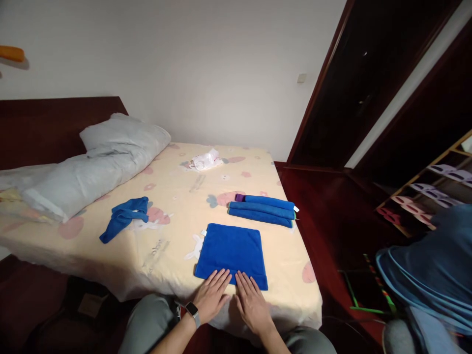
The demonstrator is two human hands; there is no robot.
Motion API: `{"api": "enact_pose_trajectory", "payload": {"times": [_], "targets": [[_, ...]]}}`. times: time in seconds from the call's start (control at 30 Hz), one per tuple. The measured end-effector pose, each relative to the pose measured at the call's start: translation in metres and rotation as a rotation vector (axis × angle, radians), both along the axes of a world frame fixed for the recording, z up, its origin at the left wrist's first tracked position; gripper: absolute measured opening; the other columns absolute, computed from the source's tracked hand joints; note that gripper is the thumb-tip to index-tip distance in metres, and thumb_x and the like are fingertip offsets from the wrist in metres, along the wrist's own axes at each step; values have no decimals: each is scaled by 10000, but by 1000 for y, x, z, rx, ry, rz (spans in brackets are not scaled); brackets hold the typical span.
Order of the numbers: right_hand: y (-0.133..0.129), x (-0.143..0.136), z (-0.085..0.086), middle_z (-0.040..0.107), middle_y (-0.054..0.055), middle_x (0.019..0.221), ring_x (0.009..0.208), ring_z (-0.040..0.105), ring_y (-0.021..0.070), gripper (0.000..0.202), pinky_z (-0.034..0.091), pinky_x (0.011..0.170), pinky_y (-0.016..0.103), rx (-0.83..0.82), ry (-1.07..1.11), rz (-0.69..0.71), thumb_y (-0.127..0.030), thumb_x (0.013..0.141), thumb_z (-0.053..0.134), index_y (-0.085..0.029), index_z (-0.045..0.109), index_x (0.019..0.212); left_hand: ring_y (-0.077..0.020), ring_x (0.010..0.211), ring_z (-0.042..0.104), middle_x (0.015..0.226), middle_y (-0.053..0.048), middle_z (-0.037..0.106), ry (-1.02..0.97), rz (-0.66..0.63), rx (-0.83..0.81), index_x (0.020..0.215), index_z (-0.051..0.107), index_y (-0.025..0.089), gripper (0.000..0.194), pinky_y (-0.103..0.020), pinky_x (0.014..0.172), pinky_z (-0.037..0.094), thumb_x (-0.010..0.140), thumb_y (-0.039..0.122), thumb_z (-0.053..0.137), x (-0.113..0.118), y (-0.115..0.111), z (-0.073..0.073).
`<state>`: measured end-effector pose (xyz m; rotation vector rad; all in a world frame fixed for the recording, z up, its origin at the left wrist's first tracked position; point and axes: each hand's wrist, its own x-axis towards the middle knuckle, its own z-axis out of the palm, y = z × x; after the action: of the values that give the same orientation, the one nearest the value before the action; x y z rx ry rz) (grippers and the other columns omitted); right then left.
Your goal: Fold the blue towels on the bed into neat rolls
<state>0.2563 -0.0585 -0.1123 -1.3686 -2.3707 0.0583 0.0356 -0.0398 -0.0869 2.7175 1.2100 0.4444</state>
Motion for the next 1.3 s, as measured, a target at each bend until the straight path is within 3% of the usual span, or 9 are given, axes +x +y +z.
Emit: {"api": "enact_pose_trajectory", "payload": {"times": [0.1,0.3,0.57,0.7,0.83,0.97,1.07,1.17,1.3], "targets": [[3,11,-4,409,39,1538,1371,458,274,653,464,1109,470,-22,32,-17,-333,994,442,-328,159,1583,-203,1477,302,1617,-22,301,5,44,-17,1586,152,265,603,-426,1212,311,1037,408,359,-17,7,-8],[5,42,-8,406,26,1537,1390,427,282,573,438,1135,462,-47,7,-45,-256,986,428,-316,318,1545,-208,1476,305,1613,-29,315,8,125,-33,1581,167,277,579,-439,1207,313,1042,398,337,-50,14,-10],[2,67,-34,437,112,1522,1378,455,256,552,450,1112,432,64,-146,-120,-257,978,428,-147,379,1517,-212,1417,415,1533,-49,462,15,238,70,1540,323,233,541,-431,1189,350,1023,384,382,-72,19,-21],[2,57,-24,434,112,1527,1388,438,290,695,441,1104,497,141,-138,-150,-223,917,469,-175,240,1571,-221,1460,338,1580,-42,384,93,212,126,1551,293,213,587,-461,1220,287,986,305,420,-64,17,-7],[3,24,-2,312,89,1595,1447,335,299,868,410,1130,531,151,-91,-87,-151,831,485,-190,78,1596,-207,1495,254,1631,-14,260,80,71,142,1581,194,210,671,-410,1240,249,966,316,442,-33,10,12],[12,-14,11,353,96,1574,1433,367,276,733,382,1165,496,28,-64,25,-179,867,460,-157,247,1568,-208,1478,297,1614,-32,310,21,29,64,1572,236,193,639,-384,1242,255,996,414,404,0,16,13],[24,-33,15,467,134,1501,1383,446,273,563,383,1166,474,-131,-65,3,-234,928,431,-103,439,1476,-235,1445,367,1570,-78,400,7,70,-44,1530,346,167,590,-414,1221,305,994,404,419,10,29,4],[33,-36,19,511,134,1468,1360,476,268,532,370,1177,456,-222,-37,-37,-225,921,432,-102,499,1435,-240,1444,369,1569,-83,399,19,49,-118,1519,361,177,560,-450,1211,319,1003,389,409,5,41,-1],[36,-18,21,498,103,1484,1371,464,252,563,352,1191,435,-261,-20,-37,-182,892,431,-119,491,1448,-213,1468,322,1599,-67,337,32,8,-115,1559,264,218,605,-450,1218,301,1021,476,365,-15,48,1]]}}
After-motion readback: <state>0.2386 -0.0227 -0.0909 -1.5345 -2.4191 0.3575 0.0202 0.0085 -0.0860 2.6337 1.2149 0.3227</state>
